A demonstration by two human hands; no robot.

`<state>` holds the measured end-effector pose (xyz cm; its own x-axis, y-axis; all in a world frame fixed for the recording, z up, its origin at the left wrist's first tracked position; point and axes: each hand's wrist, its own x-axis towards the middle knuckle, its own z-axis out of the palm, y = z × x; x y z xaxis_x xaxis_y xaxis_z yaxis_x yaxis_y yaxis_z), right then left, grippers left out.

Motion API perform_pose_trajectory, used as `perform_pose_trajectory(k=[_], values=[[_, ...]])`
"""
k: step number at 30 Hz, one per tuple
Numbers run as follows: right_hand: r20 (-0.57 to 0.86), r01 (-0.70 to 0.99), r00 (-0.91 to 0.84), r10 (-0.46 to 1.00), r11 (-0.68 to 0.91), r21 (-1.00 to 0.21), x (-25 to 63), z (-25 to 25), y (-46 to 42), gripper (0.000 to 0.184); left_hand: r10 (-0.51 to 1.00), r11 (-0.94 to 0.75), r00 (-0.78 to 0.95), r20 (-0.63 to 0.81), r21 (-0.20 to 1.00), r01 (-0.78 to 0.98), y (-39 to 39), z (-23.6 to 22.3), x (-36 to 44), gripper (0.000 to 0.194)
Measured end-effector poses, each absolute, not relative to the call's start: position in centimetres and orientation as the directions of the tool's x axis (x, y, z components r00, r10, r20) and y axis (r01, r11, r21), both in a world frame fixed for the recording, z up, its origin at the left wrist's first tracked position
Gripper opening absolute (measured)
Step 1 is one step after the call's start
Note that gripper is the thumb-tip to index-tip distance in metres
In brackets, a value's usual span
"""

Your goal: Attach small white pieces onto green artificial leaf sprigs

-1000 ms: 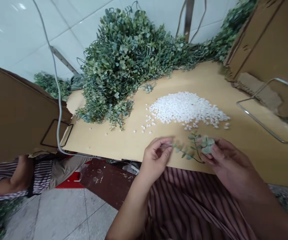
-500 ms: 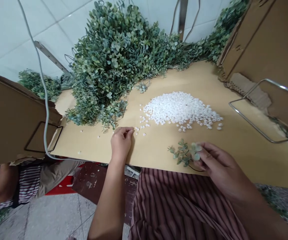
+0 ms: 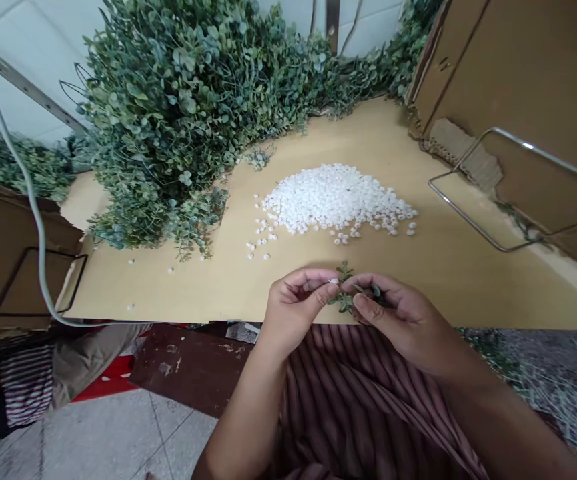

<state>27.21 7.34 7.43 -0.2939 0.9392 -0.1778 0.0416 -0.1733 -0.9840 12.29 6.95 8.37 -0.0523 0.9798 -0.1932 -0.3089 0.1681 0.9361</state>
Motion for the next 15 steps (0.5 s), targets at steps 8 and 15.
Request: perform_pose_trajectory(k=[8, 15], values=[[-0.118, 0.109, -0.258, 0.959, -0.092, -0.99, 27.48, 7.29, 7.08, 0.03, 0.99, 0.127, -0.028, -0.138, 0.96, -0.249, 6.58, 8.1, 12.28, 0.021], [-0.016, 0.176, -0.173, 0.985, 0.015, -0.984, 27.2, 7.41, 7.12, 0.03, 0.991, 0.102, -0.062, -0.118, 0.971, -0.215, 6.63, 7.88, 12.3, 0.019]])
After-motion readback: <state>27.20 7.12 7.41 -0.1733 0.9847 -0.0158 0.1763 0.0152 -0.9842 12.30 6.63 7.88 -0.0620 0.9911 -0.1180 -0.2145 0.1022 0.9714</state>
